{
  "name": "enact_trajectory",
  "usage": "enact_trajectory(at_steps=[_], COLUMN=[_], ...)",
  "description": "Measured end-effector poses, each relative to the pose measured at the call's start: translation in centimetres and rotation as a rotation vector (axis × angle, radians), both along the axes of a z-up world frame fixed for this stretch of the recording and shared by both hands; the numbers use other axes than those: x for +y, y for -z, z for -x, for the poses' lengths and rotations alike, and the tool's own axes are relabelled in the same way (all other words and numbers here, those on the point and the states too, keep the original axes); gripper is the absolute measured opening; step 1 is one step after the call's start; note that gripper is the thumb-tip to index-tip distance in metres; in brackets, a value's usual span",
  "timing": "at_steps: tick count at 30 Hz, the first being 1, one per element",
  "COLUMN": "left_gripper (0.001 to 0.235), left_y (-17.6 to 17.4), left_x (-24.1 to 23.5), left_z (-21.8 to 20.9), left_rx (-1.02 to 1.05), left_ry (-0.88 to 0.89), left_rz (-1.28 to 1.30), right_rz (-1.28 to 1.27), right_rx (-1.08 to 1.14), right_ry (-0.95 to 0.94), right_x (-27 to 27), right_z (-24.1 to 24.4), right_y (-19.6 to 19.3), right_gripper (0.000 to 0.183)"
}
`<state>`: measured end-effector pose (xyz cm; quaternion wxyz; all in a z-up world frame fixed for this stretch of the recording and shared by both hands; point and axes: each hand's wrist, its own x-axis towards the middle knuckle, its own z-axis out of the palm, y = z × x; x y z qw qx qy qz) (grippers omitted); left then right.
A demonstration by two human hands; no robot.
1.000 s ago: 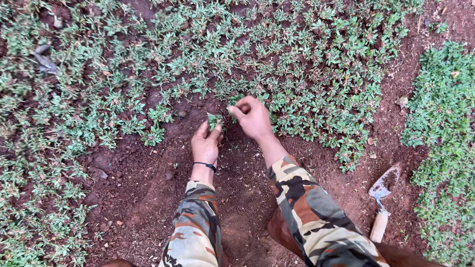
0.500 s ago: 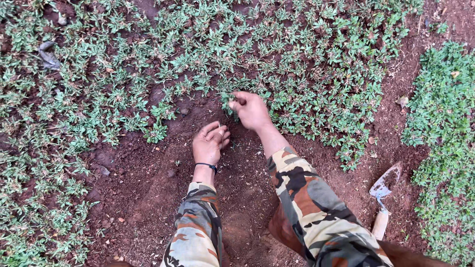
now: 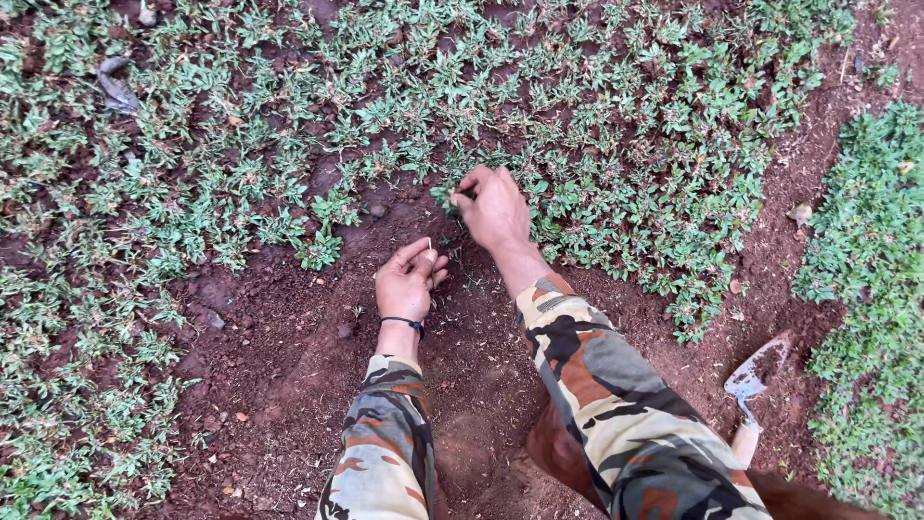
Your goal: The person uses a trowel to dig small holes in the soil and then places seedlings into the holes by hand.
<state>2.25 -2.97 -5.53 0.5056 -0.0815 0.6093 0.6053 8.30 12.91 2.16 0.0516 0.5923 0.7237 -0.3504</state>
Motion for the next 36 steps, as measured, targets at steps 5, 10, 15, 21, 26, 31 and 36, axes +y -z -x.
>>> enact_trajectory(at_steps=[5, 10, 15, 21, 26, 31, 36], left_gripper=[0.020, 0.016, 0.024, 0.025, 0.020, 0.018, 0.015], left_y=[-1.7, -1.0, -0.4, -2.0, -5.1, -6.0, -6.7], left_x=[0.7, 1.7, 3.0, 4.5, 6.5, 5.7, 4.3], left_z=[-0.2, -2.2, -5.7, -12.0, -20.2, -26.4, -31.8], left_rx=[-0.009, 0.051, 0.190, 0.763, 0.590, 0.243, 0.264], left_ry=[0.075, 0.153, 0.190, 0.425, 0.470, 0.545, 0.770], left_rz=[0.061, 0.127, 0.146, 0.274, 0.043, -0.156, -0.053], right_rz=[0.074, 0.192, 0.027, 0.026, 0.057, 0.026, 0.004], right_rx=[0.259, 0.280, 0.229, -0.012, -0.211, -0.523, -0.709], right_ry=[-0.036, -0.147, -0.044, 0.115, 0.177, 0.168, 0.198], right_x=[-2.4, -2.9, -3.4, -3.6, -3.1, -1.3, -2.5], right_z=[-0.2, -3.3, -7.0, -15.7, -25.7, -36.5, -46.7], right_y=[-4.8, -1.7, -2.2, -4.5, -8.7, -15.2, -20.8], right_gripper=[0.015, 0.015, 0.016, 0.036, 0.028, 0.028, 0.022])
